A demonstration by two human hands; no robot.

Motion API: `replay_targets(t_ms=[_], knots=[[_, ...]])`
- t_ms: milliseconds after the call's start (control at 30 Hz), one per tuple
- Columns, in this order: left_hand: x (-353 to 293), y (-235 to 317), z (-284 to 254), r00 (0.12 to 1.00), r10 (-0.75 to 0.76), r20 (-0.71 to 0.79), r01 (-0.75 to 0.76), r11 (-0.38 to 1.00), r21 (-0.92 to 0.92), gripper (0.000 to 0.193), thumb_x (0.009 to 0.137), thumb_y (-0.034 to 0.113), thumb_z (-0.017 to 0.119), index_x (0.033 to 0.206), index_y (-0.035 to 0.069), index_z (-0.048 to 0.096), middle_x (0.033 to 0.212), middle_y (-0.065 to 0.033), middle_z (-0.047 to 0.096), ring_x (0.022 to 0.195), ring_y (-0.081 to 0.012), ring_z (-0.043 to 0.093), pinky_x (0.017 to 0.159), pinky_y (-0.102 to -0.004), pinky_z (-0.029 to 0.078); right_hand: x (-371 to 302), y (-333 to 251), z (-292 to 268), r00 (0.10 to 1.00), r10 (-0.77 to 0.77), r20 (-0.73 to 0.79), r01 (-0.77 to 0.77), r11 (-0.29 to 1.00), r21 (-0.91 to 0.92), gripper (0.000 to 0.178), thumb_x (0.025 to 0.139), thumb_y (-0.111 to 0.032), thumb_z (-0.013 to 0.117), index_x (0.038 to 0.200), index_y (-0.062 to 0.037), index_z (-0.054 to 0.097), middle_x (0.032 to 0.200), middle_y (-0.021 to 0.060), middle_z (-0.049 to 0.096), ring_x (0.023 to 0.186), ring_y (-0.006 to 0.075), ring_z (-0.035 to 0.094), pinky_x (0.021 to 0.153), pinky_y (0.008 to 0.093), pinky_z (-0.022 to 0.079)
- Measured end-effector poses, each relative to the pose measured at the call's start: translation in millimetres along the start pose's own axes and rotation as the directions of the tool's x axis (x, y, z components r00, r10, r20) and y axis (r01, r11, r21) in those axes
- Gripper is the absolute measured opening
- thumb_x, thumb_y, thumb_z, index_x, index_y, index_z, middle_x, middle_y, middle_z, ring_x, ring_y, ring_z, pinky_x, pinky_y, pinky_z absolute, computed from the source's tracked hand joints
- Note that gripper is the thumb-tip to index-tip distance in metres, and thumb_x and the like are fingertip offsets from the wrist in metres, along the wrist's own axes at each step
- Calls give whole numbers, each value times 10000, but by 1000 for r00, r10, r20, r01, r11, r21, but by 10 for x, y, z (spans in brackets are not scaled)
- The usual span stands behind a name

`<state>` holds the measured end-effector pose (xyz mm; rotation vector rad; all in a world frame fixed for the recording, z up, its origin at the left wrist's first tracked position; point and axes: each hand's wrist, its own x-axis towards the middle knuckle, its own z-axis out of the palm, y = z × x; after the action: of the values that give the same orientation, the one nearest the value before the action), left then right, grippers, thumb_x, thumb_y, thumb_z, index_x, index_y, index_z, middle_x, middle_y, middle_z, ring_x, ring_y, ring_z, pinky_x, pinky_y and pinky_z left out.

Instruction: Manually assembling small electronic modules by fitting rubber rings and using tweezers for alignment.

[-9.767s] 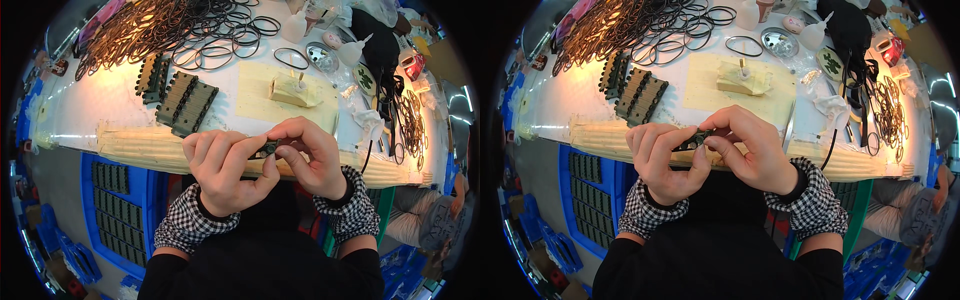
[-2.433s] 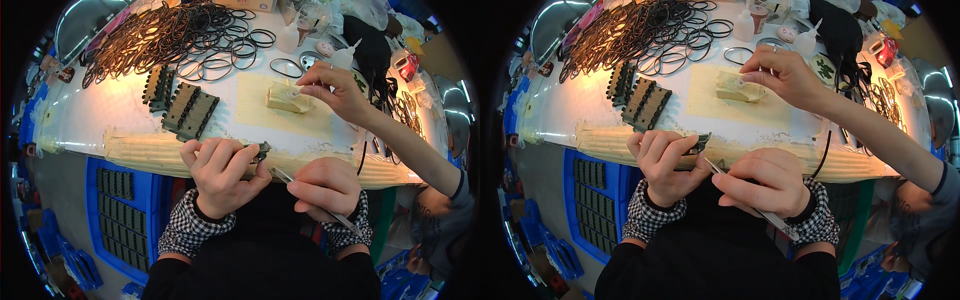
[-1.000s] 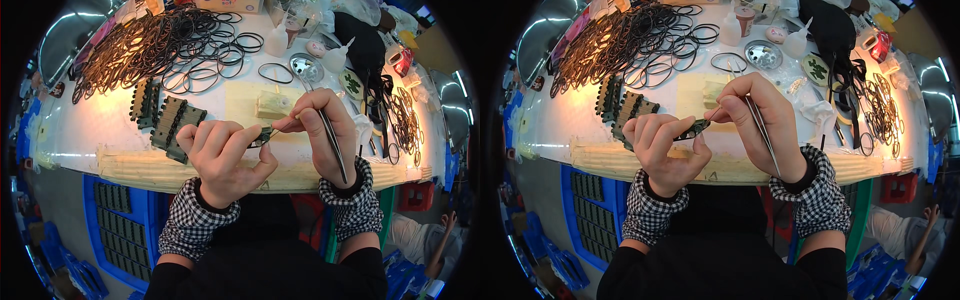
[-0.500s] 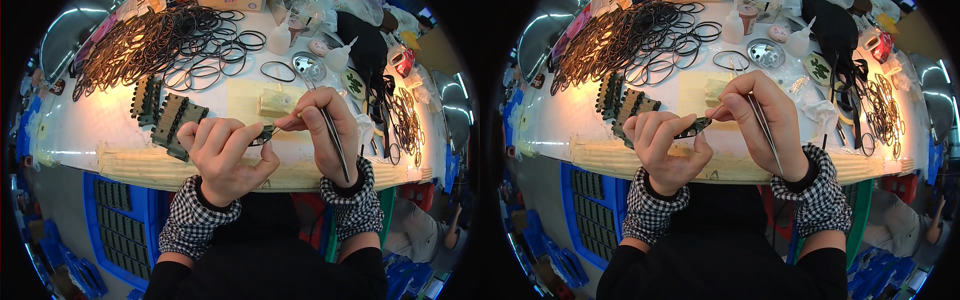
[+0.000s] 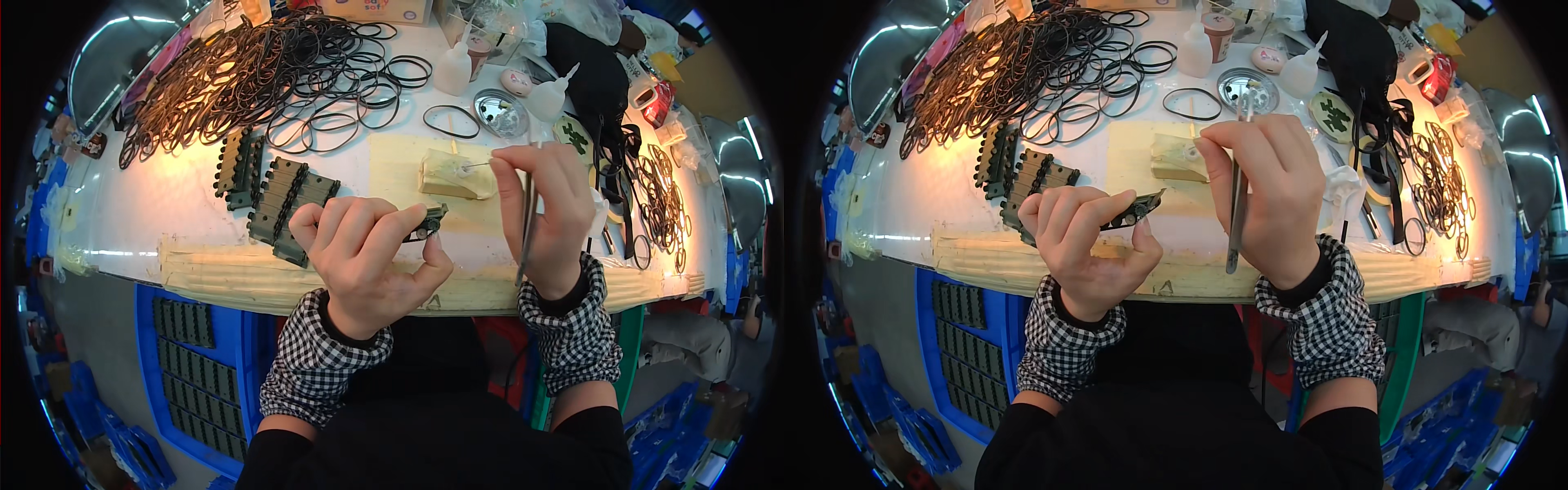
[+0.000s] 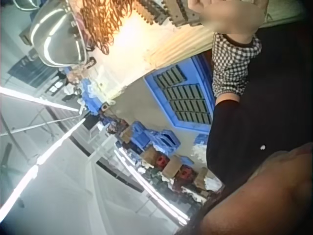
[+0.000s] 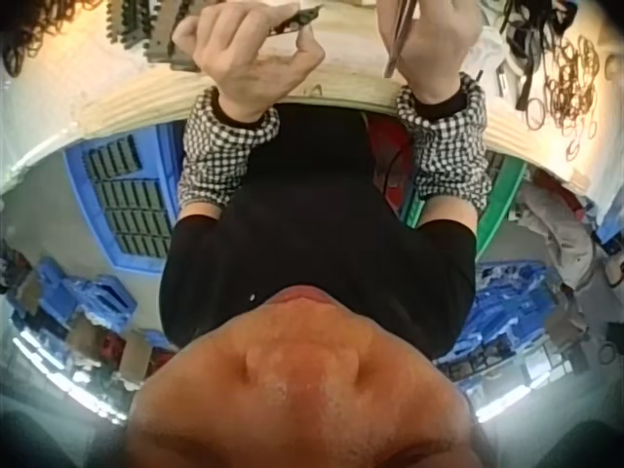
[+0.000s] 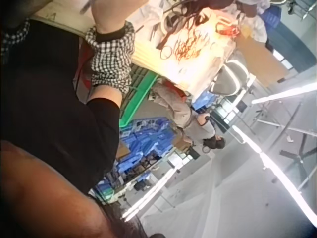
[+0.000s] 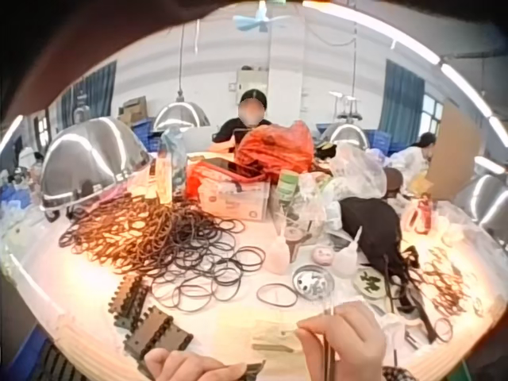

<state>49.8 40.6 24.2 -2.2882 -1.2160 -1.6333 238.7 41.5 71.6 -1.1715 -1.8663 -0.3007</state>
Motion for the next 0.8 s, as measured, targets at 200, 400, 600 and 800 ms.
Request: replay_targets(t_ms=[200,400,600,800], knots=[[0,13,6,1000,5,-2,-5,1000,-2,251,562,223,728,798,155,676,720,32,540,685,-151,500,776,-347,291,-101,-114,18,936,275,221,-353,702,619,77,962,-67,563,953,9,561,850,64,600,749,112,611,664,249,494],[-23,12,-4,1000,15,8,-15,1000,9,289,545,187,723,826,139,676,729,13,540,710,-168,506,785,-339,306,-116,-179,63,856,353,378,-511,469,720,107,994,-78,506,970,25,519,855,57,588,807,132,674,733,234,526],[-19,12,-9,1000,21,17,-21,1000,8,305,536,166,721,836,130,677,725,3,539,718,-177,510,782,-333,312,-126,-165,73,867,331,372,-496,502,708,109,994,-85,512,970,21,523,854,55,588,803,127,670,724,235,524],[-12,20,-46,999,-25,47,27,999,-35,295,546,146,714,836,111,670,736,-11,556,719,-191,515,788,-336,320,-68,-179,56,828,483,285,-514,451,729,88,969,-68,551,942,16,548,827,64,591,767,136,653,686,239,505]])
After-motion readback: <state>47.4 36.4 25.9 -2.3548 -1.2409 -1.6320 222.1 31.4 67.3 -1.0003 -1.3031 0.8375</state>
